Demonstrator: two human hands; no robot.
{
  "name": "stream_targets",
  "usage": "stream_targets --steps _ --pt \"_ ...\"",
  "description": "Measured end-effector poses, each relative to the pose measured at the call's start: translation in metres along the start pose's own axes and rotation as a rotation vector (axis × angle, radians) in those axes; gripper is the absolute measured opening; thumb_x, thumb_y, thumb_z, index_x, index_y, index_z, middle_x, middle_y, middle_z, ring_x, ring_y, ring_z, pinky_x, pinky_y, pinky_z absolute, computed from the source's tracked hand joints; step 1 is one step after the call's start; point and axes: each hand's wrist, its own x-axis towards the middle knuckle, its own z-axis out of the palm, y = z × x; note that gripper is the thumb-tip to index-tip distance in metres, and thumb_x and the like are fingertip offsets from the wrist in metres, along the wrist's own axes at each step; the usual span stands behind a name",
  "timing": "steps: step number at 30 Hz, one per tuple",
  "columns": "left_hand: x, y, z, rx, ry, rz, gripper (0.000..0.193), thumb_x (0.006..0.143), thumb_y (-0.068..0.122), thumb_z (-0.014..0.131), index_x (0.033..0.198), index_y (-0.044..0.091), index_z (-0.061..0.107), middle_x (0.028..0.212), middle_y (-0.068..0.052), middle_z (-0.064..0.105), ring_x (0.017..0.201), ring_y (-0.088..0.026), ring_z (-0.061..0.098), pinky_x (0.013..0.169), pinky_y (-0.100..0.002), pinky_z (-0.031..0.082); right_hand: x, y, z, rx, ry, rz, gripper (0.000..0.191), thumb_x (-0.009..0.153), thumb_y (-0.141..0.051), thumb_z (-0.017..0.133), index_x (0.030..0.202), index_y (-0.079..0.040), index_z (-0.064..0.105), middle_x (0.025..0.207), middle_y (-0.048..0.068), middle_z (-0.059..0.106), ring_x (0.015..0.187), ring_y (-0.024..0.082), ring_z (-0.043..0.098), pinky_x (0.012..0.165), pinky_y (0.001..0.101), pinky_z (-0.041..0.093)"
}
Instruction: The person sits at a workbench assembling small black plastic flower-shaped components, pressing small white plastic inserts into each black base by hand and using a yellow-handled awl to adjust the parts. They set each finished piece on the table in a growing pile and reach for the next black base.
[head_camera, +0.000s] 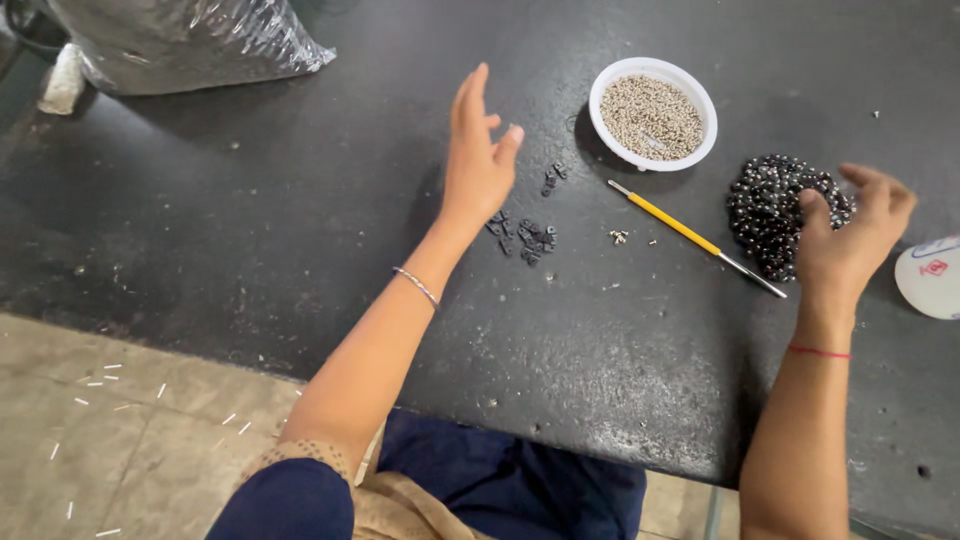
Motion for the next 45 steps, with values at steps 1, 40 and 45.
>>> stream_targets --steps 1,40,45 --pt "-0.004 -0.002 0.003 0.125 -0.012 0.096 0.074 0.095 0.002 0.068 0.158 0.010 0.029 0.162 -0.018 0.030 0.128 -0.031 0.055 0.097 -0.036 0.056 0.000 -0.004 0.001 0.058 -0.040 0.069 0.035 0.090 0.003 0.076 0.123 -0.002 0.065 0.132 0.015 0.056 0.122 0.031 0.056 0.106 0.0400 0.048" --pt "-0.040 0.007 0.043 0.187 -0.181 -0.074 0.008 0.100 0.010 0.063 0.097 0.004 0.067 0.085 -0.010 0.077 0.079 -0.022 0.074 0.071 -0.033 0.057 -0.014 -0.104 0.004 0.136 -0.543 -0.096 0.003 0.088 -0.012 0.071 0.090 -0.010 0.073 0.092 0.007 0.069 0.082 0.032 0.069 0.069 0.0437 0.053" --pt "-0.052 0.017 0.071 -0.273 -0.257 -0.310 0.014 0.098 0.006 0.065 0.108 0.001 0.073 0.090 -0.009 0.078 0.079 -0.011 0.073 0.071 -0.025 0.061 -0.010 -0.120 0.000 0.231 -0.477 -0.043 0.009 0.090 -0.015 0.075 0.097 -0.010 0.075 0.092 0.007 0.071 0.076 0.028 0.070 0.066 0.0399 0.053"
